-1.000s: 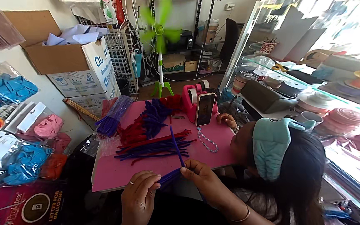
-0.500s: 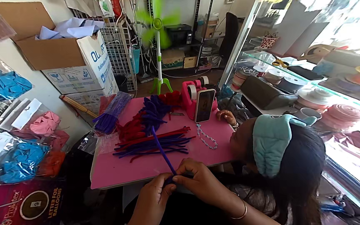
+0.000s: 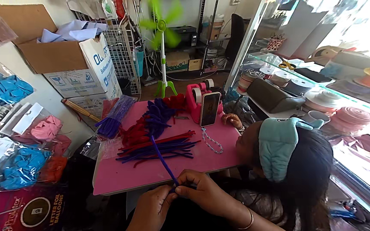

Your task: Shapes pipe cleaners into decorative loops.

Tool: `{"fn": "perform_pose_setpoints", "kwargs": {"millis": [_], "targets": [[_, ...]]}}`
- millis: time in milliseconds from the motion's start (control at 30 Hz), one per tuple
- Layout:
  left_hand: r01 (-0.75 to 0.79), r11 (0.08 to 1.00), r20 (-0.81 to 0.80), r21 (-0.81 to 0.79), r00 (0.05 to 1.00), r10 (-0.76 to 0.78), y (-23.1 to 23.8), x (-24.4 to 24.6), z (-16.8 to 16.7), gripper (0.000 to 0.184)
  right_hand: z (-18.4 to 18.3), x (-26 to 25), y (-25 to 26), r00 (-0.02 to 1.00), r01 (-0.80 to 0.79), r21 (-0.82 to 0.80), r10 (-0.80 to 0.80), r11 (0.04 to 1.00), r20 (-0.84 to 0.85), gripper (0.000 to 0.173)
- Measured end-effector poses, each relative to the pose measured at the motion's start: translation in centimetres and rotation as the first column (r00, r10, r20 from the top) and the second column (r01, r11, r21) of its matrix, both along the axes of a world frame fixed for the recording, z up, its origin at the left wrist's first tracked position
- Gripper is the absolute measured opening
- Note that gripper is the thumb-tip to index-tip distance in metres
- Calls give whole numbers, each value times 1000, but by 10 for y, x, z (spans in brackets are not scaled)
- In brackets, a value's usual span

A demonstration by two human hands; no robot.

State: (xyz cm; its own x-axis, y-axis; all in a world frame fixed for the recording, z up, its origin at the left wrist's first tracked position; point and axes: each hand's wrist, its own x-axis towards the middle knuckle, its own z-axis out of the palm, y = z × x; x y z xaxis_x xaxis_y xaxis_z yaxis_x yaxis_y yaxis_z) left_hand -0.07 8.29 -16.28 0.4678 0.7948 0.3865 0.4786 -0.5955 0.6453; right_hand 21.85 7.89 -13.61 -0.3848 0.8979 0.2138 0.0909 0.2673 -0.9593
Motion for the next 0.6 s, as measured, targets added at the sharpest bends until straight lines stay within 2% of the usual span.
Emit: {"fn": "perform_pose_setpoints", "kwargs": {"millis": [133,333,500,600], "targets": [[47,999,21,2,999,-47,2,-3,2,47,-1,0,0,1000,12,132,-13,991,6,18],[200,980,111,24,973,-201,11,-12,-1,49,4,4,-2,988,-127,-42,123,991,-97,15],[175,951,190,-254,973,-128,11,-11,2,41,11,6,14,995,-51,14,50,999,83,19],[176,886,277,-428,959,-56,12,-8,8,32,21,9,34,984,-12,-10,14,1000,180,21]]}}
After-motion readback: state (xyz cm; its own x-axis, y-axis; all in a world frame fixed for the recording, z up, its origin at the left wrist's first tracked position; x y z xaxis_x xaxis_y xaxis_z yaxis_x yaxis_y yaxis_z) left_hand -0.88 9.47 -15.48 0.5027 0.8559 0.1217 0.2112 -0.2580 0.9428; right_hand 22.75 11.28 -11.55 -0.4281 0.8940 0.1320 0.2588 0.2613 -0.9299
